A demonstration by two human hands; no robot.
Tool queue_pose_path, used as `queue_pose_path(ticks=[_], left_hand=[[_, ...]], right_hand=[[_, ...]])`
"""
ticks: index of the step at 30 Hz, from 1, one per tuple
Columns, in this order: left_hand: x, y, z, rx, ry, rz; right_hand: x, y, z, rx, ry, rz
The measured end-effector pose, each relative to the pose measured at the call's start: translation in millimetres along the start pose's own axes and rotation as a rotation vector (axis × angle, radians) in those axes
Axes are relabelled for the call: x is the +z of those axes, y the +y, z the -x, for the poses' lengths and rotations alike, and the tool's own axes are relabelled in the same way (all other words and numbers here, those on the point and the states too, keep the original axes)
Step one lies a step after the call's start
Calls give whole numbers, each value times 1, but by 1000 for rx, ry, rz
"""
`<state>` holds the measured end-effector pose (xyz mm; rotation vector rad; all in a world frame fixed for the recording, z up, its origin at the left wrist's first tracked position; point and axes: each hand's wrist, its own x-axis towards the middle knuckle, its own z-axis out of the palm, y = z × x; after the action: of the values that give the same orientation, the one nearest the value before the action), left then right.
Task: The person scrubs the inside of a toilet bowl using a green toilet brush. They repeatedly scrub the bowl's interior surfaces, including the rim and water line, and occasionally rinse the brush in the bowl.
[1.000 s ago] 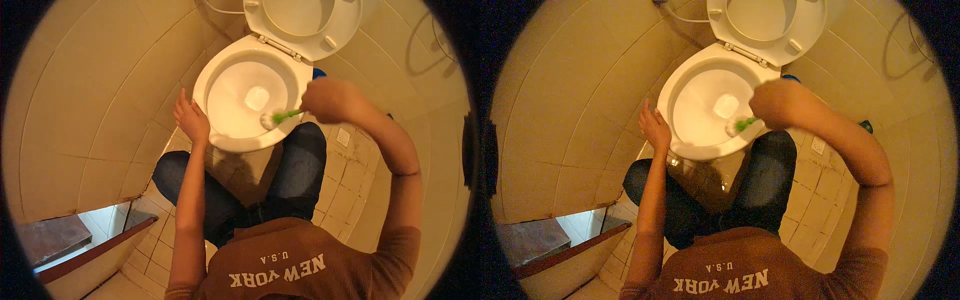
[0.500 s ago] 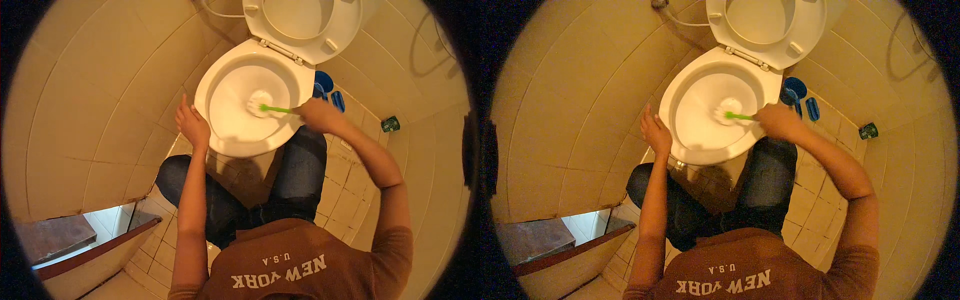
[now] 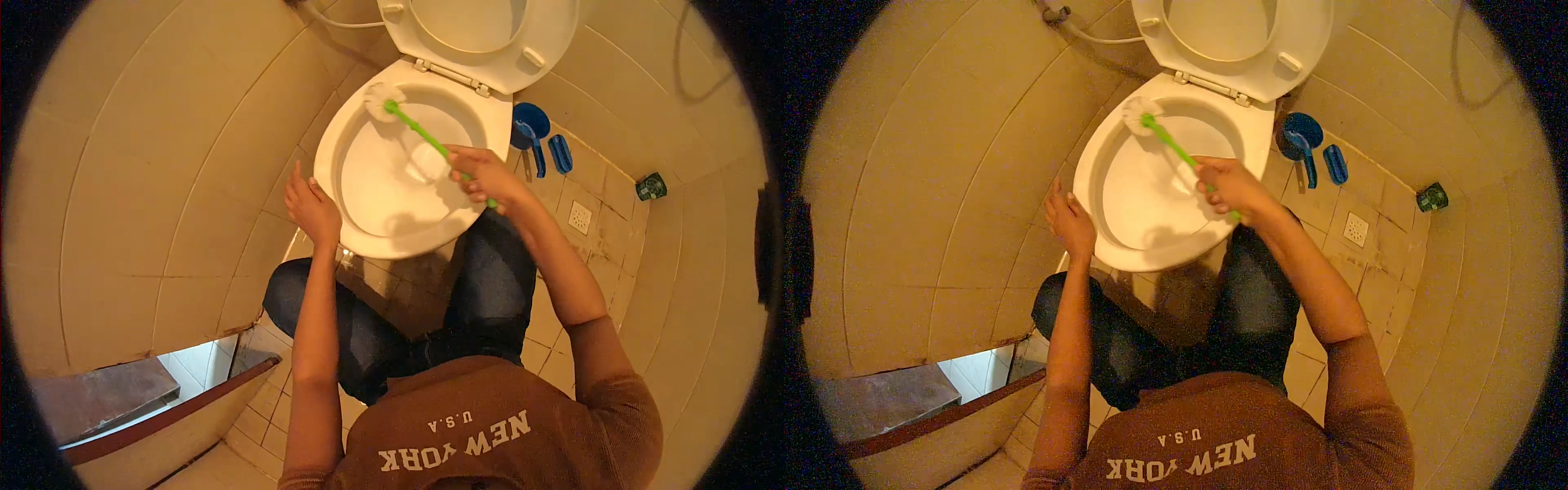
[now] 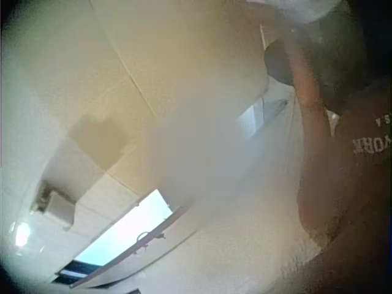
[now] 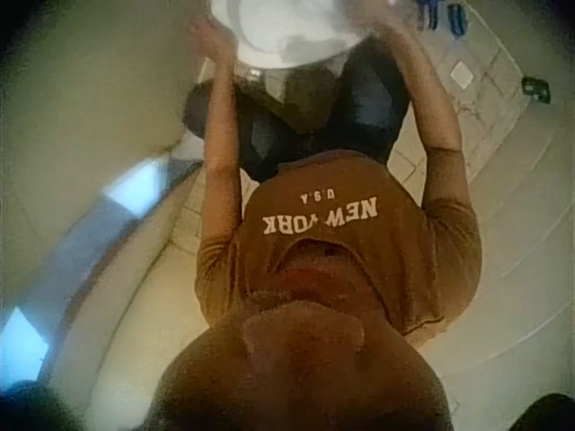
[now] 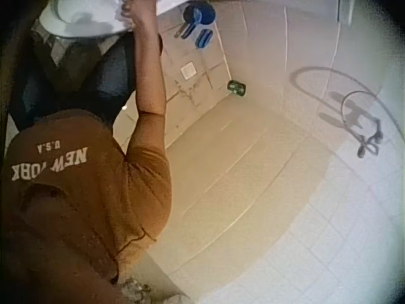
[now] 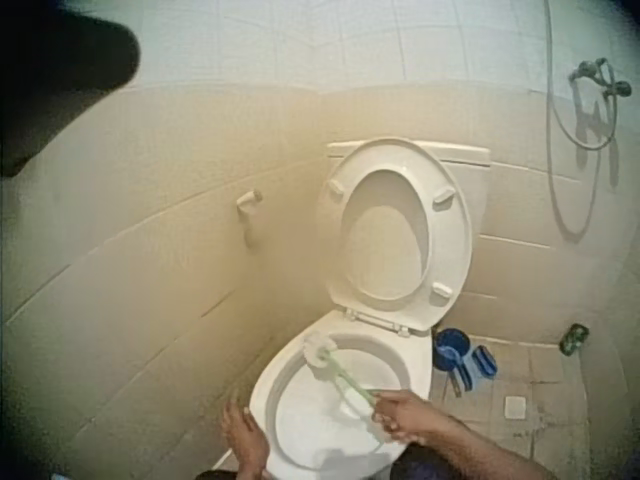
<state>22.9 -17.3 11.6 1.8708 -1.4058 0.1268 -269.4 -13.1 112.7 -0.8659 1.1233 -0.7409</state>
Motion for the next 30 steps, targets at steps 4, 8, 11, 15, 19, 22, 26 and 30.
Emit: queue_pose_path(ticks=[4,8,11,15,19,22,26,30], left_hand=[[-4,5,-1,-30,-39,47],[-5,5,-4,-43,-16,46],[-5,7,-1,-76,-52,60],[-1,3,-1,-57,-29,37],[-4,4,-1,-73,-52,32],[-5,8,0,-81,-42,39],[-3,5,-2,-69,-42,46],[-6,2,-3,-77,-66,66]], right_hand=[[23,9,4,-75,30,167],[2,22,6,-58,75,214],[-3,24,-6,-49,105,196],[16,24,-9,-84,81,326],[28,35,-2,-77,39,418],[13,41,-22,-180,161,482],[31,49,-13,-367,154,740],[29,35,-2,-284,119,766]])
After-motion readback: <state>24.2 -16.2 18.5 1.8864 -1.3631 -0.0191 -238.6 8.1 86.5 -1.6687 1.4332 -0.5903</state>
